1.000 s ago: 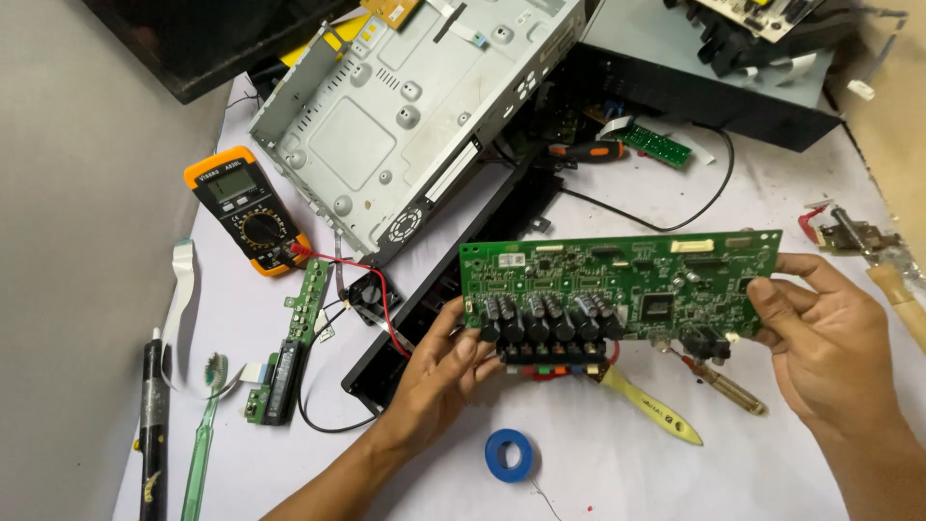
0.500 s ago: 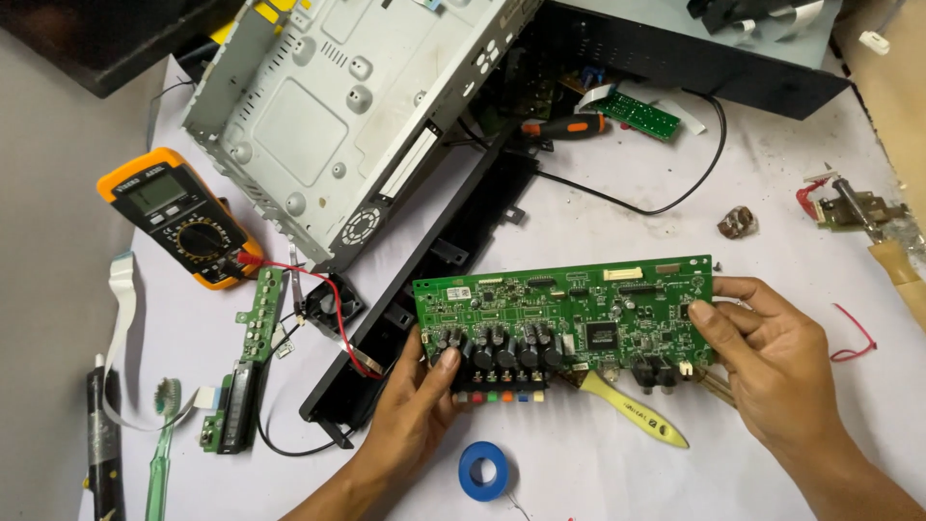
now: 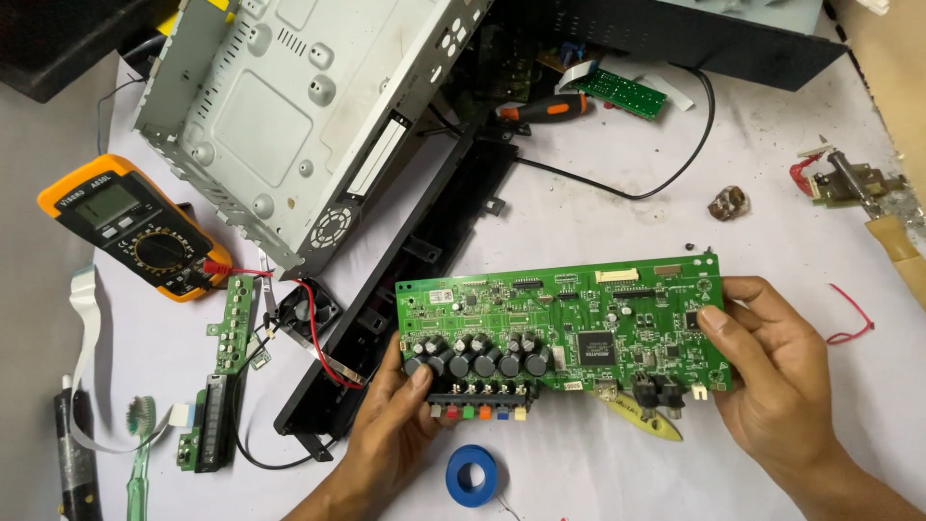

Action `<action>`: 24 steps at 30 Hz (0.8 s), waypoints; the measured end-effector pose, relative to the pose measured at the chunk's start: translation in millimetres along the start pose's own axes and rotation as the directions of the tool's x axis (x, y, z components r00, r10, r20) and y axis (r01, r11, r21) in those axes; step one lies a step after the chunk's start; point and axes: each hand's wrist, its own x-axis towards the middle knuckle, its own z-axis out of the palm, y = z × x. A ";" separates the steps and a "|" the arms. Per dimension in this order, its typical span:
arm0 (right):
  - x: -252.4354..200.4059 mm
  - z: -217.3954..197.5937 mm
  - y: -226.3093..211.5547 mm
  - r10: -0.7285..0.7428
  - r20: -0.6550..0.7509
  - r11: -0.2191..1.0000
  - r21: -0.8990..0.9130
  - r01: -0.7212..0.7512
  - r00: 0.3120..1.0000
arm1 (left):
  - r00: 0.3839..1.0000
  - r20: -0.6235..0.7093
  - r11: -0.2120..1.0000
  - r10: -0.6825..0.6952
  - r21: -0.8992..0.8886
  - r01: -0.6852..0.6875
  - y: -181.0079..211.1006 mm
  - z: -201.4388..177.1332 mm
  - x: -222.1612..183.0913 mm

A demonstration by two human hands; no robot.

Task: Cleaning a circuit board with a brush and soldering components on it using a soldering iron.

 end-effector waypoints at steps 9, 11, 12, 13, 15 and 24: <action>-3.3 2.7 -2.8 -0.007 -0.002 1.000 0.014 0.007 1.000 | 1.000 0.015 1.000 -0.015 0.012 0.015 2.0 1.3 -1.0; -3.9 3.7 -3.6 -0.011 0.000 1.000 0.014 0.011 1.000 | 0.999 0.033 1.000 -0.006 0.005 0.005 2.3 1.7 0.0; -3.9 4.4 -4.3 -0.015 0.003 1.000 0.013 0.015 1.000 | 0.999 0.049 1.000 0.006 -0.005 -0.006 2.6 1.8 0.3; -3.6 3.9 -4.1 -0.015 0.004 1.000 0.013 0.015 1.000 | 0.999 0.048 1.000 0.007 -0.005 -0.006 3.6 2.9 -0.2; -3.0 2.5 -3.8 -0.002 0.001 1.000 0.005 0.002 1.000 | 0.999 0.013 0.999 -0.030 0.043 0.029 5.7 5.3 -0.5; -4.0 3.1 -4.6 -0.018 0.013 1.000 -0.023 0.018 1.000 | 0.998 -0.035 0.998 -0.051 0.039 0.053 1.7 1.4 -1.0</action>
